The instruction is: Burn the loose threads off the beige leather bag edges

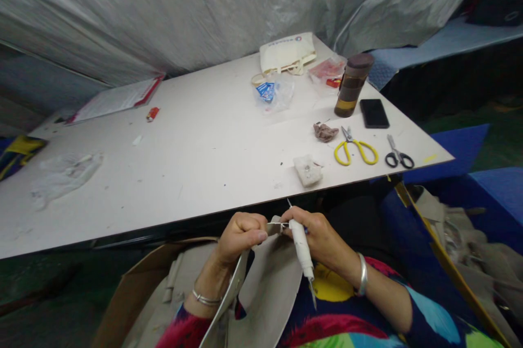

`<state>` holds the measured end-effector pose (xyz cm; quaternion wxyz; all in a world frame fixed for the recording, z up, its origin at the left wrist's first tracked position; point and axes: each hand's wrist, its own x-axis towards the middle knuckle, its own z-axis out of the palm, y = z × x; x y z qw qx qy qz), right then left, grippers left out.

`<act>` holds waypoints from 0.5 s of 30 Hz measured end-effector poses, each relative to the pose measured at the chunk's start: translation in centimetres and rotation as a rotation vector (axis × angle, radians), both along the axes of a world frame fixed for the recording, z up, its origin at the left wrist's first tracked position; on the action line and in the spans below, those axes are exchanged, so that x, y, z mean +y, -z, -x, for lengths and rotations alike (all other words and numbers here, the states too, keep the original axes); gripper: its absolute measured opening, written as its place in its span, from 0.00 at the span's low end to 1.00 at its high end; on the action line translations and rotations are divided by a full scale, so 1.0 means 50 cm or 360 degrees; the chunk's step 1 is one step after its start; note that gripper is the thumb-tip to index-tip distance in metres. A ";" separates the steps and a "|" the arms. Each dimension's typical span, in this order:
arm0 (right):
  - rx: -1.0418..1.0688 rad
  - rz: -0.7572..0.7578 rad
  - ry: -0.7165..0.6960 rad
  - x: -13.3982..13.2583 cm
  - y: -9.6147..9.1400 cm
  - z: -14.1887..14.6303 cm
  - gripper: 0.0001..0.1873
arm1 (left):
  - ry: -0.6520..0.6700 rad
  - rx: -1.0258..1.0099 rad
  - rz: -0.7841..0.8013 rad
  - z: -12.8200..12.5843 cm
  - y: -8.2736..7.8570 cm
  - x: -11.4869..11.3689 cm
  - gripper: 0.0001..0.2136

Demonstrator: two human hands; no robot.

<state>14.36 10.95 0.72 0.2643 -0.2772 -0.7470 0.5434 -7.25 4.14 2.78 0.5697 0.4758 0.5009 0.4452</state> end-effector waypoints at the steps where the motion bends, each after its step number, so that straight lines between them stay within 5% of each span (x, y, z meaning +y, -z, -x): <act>1: -0.0002 0.0001 0.0000 -0.001 0.004 -0.001 0.05 | -0.0023 -0.0001 0.0018 -0.002 0.005 -0.003 0.29; 9: 0.0031 -0.0090 0.0129 -0.007 0.011 0.007 0.00 | -0.0123 -0.0153 -0.0014 -0.006 0.016 -0.005 0.30; 13: 0.0122 0.0067 0.0222 -0.013 0.012 0.012 0.03 | -0.0201 -0.0204 -0.0006 -0.005 0.008 0.000 0.18; 15: 0.0145 0.0088 0.0274 -0.016 0.014 0.014 0.04 | -0.0130 -0.0237 0.0086 -0.007 0.001 -0.001 0.25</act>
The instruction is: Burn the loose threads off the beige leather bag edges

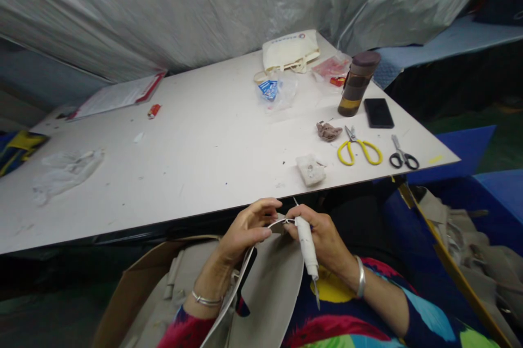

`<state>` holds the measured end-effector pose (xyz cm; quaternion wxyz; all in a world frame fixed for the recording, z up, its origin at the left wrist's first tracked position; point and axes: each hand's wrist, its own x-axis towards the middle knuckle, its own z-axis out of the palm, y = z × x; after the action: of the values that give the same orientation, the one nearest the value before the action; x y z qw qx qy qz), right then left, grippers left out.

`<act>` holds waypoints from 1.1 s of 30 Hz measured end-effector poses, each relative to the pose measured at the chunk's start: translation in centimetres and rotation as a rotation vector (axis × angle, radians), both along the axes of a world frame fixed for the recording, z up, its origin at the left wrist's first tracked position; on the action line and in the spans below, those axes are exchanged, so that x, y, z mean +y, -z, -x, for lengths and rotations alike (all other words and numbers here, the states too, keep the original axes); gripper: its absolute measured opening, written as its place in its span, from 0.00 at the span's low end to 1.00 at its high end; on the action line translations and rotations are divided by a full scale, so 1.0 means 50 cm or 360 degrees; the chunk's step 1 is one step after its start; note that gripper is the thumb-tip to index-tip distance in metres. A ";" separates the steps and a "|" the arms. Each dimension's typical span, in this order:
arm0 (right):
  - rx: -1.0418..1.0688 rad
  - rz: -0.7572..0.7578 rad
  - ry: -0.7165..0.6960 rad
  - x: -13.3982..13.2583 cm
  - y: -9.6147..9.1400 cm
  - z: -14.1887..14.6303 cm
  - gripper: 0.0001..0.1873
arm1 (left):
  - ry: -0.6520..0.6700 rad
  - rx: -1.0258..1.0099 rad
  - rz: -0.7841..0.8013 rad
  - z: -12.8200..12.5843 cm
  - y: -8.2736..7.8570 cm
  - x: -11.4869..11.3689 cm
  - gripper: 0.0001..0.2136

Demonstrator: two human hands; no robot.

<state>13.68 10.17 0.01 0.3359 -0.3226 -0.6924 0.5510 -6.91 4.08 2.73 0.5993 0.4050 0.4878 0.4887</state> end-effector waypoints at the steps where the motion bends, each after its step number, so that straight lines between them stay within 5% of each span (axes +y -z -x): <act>1: 0.0006 -0.0011 0.0029 -0.001 0.002 0.000 0.04 | 0.0077 -0.0012 0.0032 -0.001 -0.005 -0.002 0.26; 5: 0.0023 0.0006 0.0099 -0.004 0.010 0.002 0.05 | 0.0290 0.0174 0.0029 -0.011 -0.031 -0.005 0.26; 11: -0.0008 0.0074 0.0111 -0.008 0.013 0.009 0.06 | 0.0161 0.0744 0.0091 -0.040 -0.026 0.003 0.11; 19: -0.0180 0.0022 0.0012 -0.002 0.014 0.000 0.09 | -0.0159 0.0447 0.0184 -0.078 0.048 -0.020 0.13; 25: -0.0165 -0.0315 -0.0211 0.004 0.009 -0.005 0.04 | -0.0571 0.0407 0.0399 -0.109 0.088 -0.049 0.26; 33: 0.0048 -0.0727 -0.0117 0.013 0.029 0.007 0.08 | -0.0553 0.0360 0.0410 -0.099 0.107 -0.026 0.22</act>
<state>13.34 10.82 -1.45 0.3901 -0.2046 -0.8054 0.3967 -1.98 2.77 -2.63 0.4945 0.2874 0.6726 0.4696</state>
